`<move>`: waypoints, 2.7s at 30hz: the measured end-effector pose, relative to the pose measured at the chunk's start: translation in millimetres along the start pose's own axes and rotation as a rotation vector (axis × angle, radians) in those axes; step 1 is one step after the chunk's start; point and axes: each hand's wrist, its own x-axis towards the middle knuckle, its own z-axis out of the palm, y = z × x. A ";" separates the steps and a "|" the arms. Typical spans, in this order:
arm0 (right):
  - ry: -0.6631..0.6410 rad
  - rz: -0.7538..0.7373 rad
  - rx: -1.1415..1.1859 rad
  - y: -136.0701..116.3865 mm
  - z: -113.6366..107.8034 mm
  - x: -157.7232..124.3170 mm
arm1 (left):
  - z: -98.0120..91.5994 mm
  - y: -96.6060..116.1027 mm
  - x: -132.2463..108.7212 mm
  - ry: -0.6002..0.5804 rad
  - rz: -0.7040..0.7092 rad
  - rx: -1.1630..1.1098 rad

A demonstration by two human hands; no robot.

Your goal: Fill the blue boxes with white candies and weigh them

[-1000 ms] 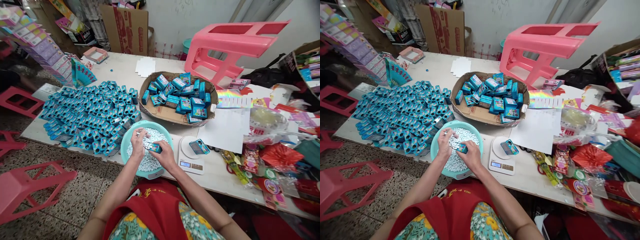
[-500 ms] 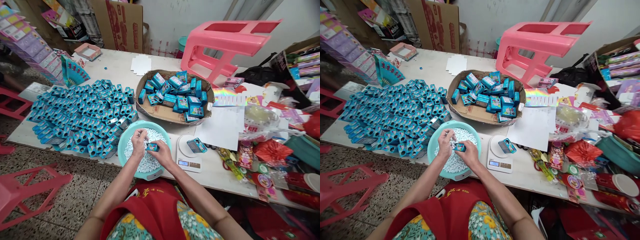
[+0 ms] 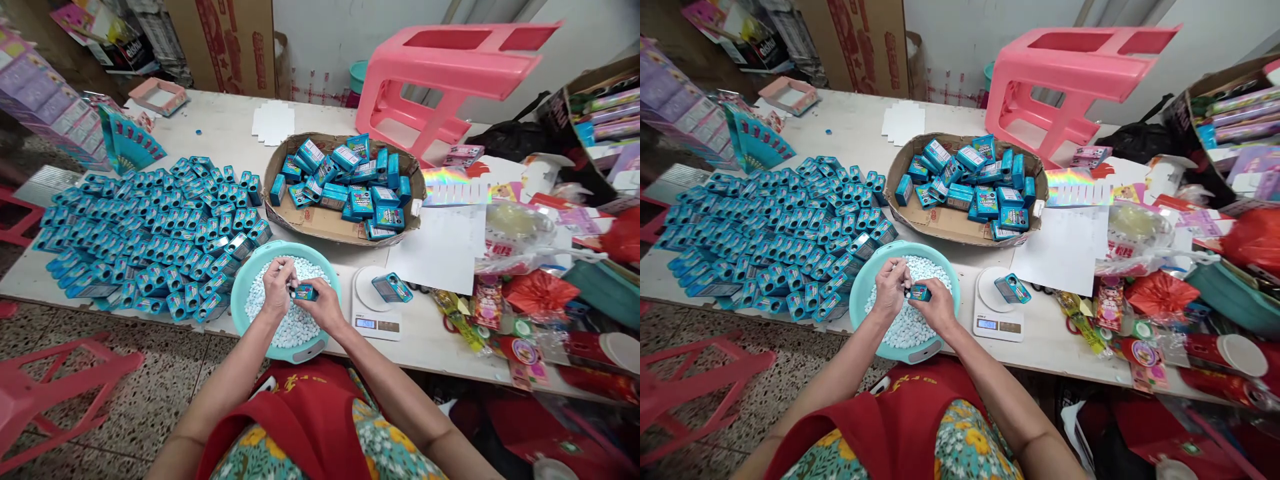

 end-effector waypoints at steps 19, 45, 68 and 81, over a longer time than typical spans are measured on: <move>0.180 0.032 0.168 -5.1 -45.2 -13.7 | -35.2 -96.1 25.3 -0.322 0.155 1.516; -0.026 -0.039 -0.124 -14.8 -0.9 -21.1 | -16.6 0.1 -6.7 0.228 0.021 -0.039; 0.038 0.013 -0.038 -8.1 0.7 -15.5 | -8.4 1.1 -2.8 0.150 0.026 0.040; 0.060 -0.052 0.086 -27.7 -7.3 -12.8 | 9.3 21.5 -17.1 0.132 0.131 0.064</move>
